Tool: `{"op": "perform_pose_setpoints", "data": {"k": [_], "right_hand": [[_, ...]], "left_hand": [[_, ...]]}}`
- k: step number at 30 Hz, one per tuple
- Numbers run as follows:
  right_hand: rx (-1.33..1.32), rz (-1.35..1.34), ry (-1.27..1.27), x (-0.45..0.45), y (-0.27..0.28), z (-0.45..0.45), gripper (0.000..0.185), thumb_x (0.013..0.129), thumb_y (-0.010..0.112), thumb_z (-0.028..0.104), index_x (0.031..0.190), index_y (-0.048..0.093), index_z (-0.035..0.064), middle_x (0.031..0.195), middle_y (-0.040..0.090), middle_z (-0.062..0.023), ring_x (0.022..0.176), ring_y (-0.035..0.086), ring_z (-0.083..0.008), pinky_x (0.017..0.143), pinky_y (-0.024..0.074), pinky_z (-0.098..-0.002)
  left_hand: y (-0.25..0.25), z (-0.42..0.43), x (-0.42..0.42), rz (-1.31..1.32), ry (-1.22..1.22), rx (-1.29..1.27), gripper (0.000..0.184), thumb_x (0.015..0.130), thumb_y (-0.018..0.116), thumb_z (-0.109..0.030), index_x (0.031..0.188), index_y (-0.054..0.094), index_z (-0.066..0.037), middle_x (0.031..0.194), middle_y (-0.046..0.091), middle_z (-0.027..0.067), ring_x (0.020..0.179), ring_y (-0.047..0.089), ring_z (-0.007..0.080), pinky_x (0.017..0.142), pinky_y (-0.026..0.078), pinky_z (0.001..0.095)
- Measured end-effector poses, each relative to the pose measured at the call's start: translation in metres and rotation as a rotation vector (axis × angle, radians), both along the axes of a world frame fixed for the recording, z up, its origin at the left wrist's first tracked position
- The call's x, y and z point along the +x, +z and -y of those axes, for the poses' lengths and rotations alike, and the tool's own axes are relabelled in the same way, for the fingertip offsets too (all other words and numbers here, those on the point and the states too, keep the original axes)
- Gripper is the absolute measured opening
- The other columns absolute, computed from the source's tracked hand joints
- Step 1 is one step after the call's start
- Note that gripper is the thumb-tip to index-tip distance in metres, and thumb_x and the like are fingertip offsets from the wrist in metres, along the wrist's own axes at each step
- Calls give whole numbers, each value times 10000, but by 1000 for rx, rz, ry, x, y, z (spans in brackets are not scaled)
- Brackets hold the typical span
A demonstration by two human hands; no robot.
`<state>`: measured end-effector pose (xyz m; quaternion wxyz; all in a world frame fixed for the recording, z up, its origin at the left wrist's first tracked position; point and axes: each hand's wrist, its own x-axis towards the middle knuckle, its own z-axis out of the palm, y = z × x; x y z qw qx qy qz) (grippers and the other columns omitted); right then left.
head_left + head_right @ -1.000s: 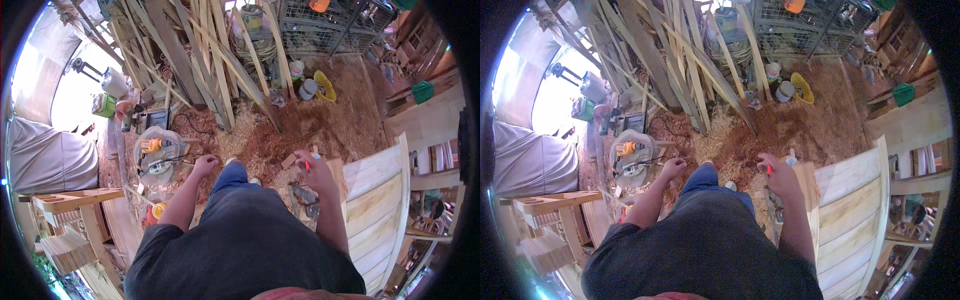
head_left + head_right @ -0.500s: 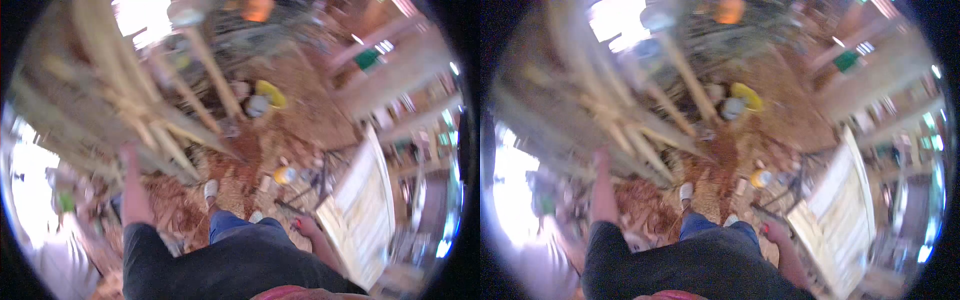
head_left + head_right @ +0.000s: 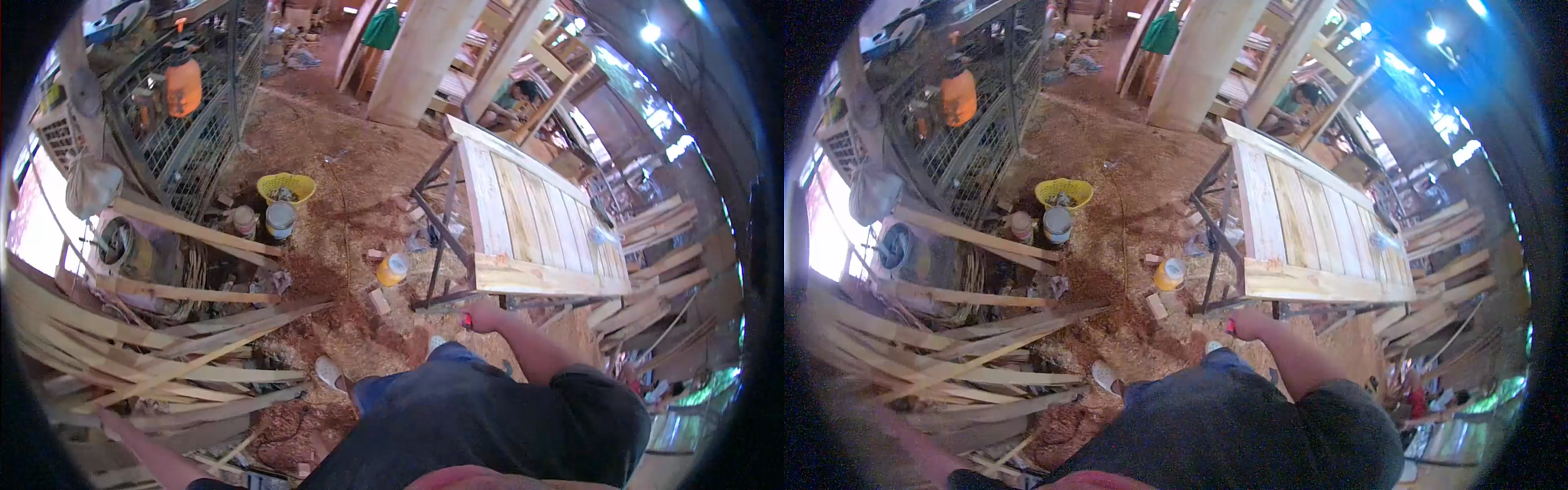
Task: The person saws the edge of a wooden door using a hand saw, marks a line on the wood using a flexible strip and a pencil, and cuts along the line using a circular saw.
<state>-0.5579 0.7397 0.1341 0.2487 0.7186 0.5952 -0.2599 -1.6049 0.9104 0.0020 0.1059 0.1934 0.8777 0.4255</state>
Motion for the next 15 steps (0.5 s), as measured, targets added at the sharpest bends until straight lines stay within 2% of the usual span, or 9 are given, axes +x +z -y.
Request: {"op": "perform_pose_setpoints", "data": {"k": [1, 5, 6, 9, 10, 12, 14, 15], "right_hand": [[22, 14, 16, -6, -1, -2, 240, 901, 669, 394, 929, 683, 157, 923, 716, -168, 905, 684, -406, 777, 520, -532], [24, -34, -39, -24, 10, -8, 215, 868, 654, 341, 907, 704, 136, 921, 737, -176, 872, 697, -412, 763, 534, -537], [126, -41, -63, -36, 20, -8, 223, 870, 632, 323, 916, 714, 121, 935, 741, -191, 874, 699, -424, 770, 539, -537], [56, -101, -98, -25, -11, -4, 206, 859, 657, 307, 923, 719, 121, 944, 740, -198, 886, 697, -432, 773, 543, -529], [71, -133, -128, -24, -16, 0, 178, 842, 663, 274, 906, 720, 117, 942, 740, -196, 890, 698, -430, 775, 546, -525], [96, -203, -181, -28, -21, 9, 125, 807, 673, 206, 872, 720, 110, 938, 740, -192, 898, 699, -428, 780, 552, -516], [140, -215, -180, -24, -33, 21, 159, 823, 707, 249, 905, 705, 113, 950, 733, -186, 912, 696, -420, 788, 546, -516], [159, -220, -178, -21, -40, 27, 183, 831, 724, 270, 922, 698, 114, 956, 730, -183, 918, 694, -416, 791, 543, -516]], "left_hand": [[6, 3, 7, 15, 18, 50, 427, 1018, 522, -424, 1213, 653, -67, 986, 617, 70, 903, 596, 214, 912, 501, 451], [32, 9, 57, 119, 35, 282, 467, 1032, 514, -472, 1236, 635, -69, 985, 586, 61, 900, 565, 191, 928, 483, 448], [45, 7, 81, 163, 27, 345, 477, 1036, 512, -484, 1241, 631, -70, 984, 578, 58, 899, 557, 185, 932, 479, 447], [78, 5, 156, 327, -26, 511, 508, 1047, 506, -519, 1258, 617, -71, 983, 554, 52, 896, 534, 168, 944, 466, 445], [72, -2, 167, 445, -12, 556, 485, 1044, 509, -526, 1194, 619, -77, 922, 497, 33, 843, 486, 153, 877, 452, 420], [88, -3, 203, 508, -41, 637, 462, 1042, 504, -548, 1083, 597, -97, 852, 416, 6, 776, 411, 142, 790, 409, 381], [121, -16, 284, 423, -125, 736, 462, 1043, 487, -581, 990, 551, -127, 833, 366, -9, 752, 356, 150, 748, 351, 353], [105, -23, 289, 388, -256, 725, 471, 1043, 476, -605, 932, 491, -148, 818, 360, -15, 747, 360, 149, 745, 335, 336]]}}
